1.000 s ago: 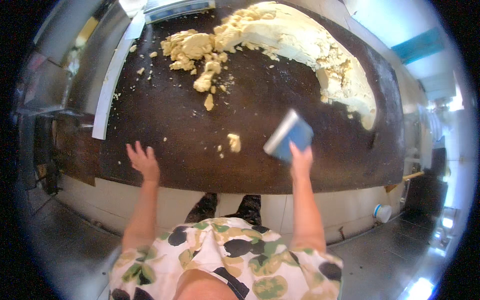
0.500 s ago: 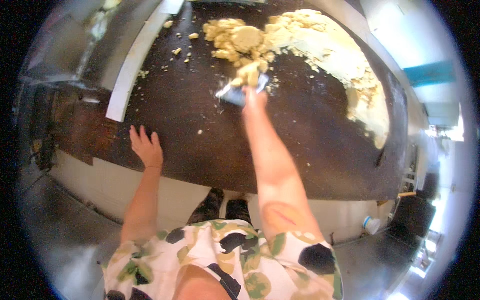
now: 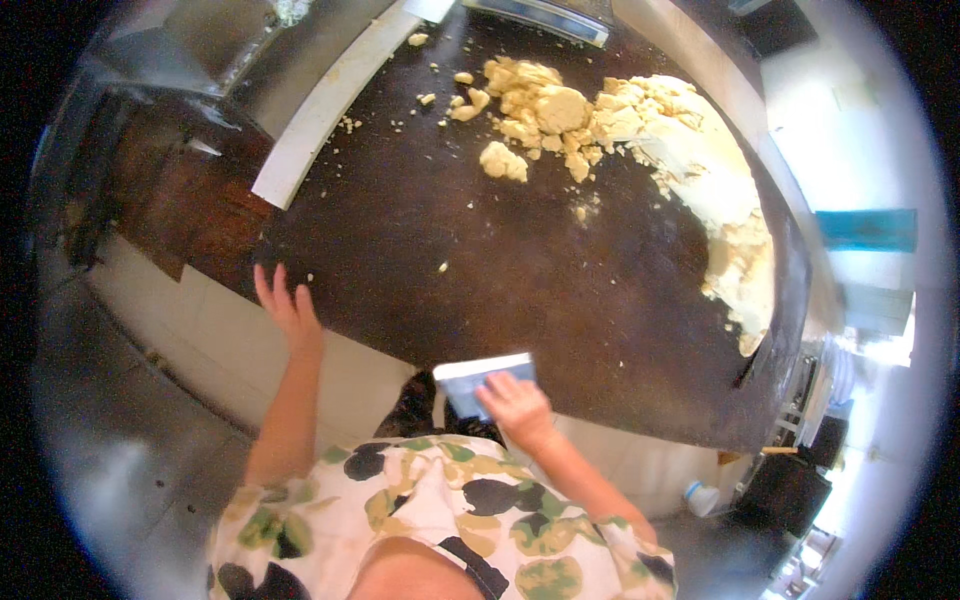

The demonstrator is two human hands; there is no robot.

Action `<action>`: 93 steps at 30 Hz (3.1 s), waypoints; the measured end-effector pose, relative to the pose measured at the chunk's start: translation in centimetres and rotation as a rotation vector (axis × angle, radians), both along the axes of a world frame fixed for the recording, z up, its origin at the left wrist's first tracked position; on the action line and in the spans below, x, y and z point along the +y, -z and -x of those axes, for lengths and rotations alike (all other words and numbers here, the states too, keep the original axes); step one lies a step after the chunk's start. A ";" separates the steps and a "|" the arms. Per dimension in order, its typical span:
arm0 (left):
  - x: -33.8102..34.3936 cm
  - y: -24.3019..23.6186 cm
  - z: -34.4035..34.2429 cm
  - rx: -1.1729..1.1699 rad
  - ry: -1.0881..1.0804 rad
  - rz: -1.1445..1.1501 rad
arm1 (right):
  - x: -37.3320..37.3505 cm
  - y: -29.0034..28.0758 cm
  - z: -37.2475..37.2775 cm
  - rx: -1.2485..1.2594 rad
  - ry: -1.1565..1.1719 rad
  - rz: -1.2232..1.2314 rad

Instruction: The person transfers a grainy mixture into a metal tray, then kneads and cuts a large mass of dough on a wooden table using a bench scraper. They shape the dough into smaller portions and place them into a tray. Finally, they scoop more of the grainy mixture into a tray.

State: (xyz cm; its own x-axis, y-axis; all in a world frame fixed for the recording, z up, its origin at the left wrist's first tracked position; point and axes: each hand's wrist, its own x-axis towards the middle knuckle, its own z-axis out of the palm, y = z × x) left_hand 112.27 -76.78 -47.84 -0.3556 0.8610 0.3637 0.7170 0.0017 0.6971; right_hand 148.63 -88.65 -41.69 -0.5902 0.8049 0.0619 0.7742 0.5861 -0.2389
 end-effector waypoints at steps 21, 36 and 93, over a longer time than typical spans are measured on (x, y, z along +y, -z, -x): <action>-5.4 -0.5 0.8 0.017 -0.243 0.298 | 14.2 6.2 6.8 -0.056 0.137 -0.201; -1.7 -1.7 -0.7 0.316 0.121 0.371 | 23.7 1.1 4.3 0.284 0.330 -0.263; 16.9 -0.2 12.0 0.188 0.289 0.347 | 61.7 1.8 23.4 0.720 0.915 0.391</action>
